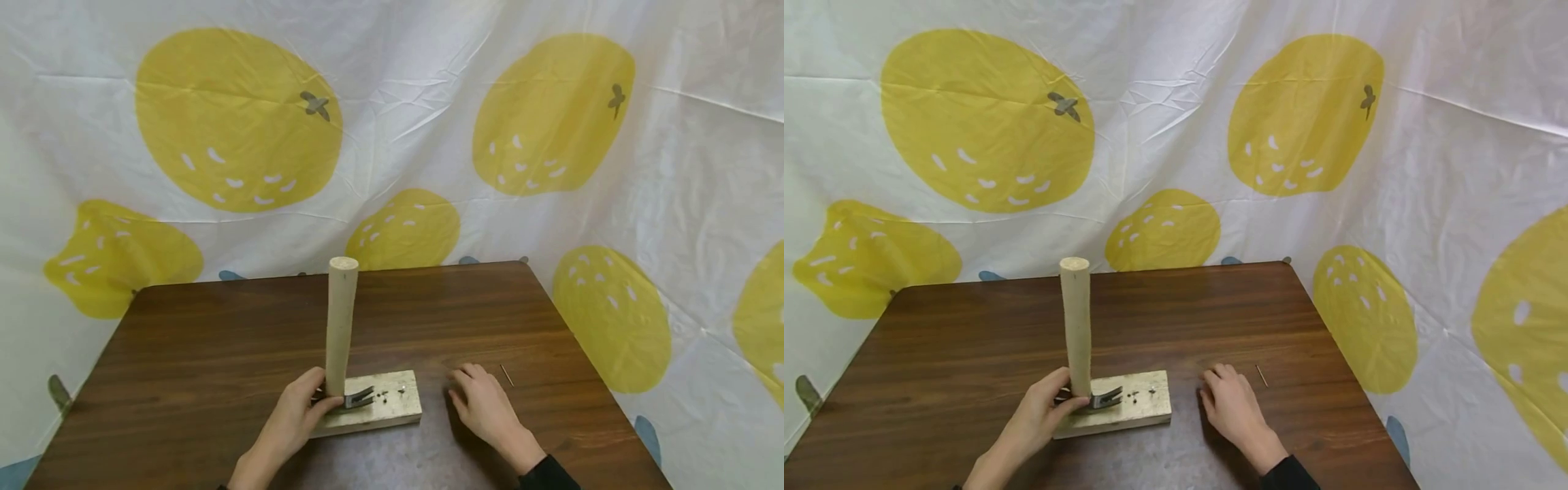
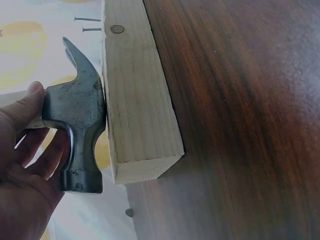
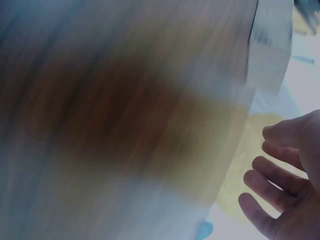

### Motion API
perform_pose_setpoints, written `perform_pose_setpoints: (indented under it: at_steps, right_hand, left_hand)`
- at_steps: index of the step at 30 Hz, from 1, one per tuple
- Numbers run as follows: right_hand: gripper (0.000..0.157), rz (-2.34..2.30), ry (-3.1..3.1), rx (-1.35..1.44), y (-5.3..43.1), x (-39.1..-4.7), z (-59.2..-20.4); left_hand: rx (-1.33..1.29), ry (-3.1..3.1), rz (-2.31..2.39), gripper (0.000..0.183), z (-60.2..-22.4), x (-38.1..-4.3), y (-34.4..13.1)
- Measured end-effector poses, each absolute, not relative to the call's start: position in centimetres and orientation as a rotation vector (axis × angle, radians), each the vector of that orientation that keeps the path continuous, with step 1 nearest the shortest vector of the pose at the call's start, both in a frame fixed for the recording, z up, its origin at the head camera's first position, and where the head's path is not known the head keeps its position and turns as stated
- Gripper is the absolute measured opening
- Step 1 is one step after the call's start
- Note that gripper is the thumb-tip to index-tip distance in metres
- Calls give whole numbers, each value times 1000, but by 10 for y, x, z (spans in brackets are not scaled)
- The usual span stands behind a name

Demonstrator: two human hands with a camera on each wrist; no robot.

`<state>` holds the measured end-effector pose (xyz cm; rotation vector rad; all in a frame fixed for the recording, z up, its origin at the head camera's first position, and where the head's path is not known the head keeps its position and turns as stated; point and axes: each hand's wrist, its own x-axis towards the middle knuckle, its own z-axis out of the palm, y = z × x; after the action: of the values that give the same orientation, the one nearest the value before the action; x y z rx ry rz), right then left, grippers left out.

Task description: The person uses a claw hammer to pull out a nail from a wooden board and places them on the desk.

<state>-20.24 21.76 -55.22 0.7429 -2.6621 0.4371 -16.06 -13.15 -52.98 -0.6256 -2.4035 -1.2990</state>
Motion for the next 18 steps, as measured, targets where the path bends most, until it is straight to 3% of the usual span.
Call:
perform_pose_setpoints:
  at_steps: [18]
  right_hand:
    - [63,573,-2610,1168,177,-180,-546]
  left_hand:
    - [-612,-2554,-1229,27,-523,-162,-127]
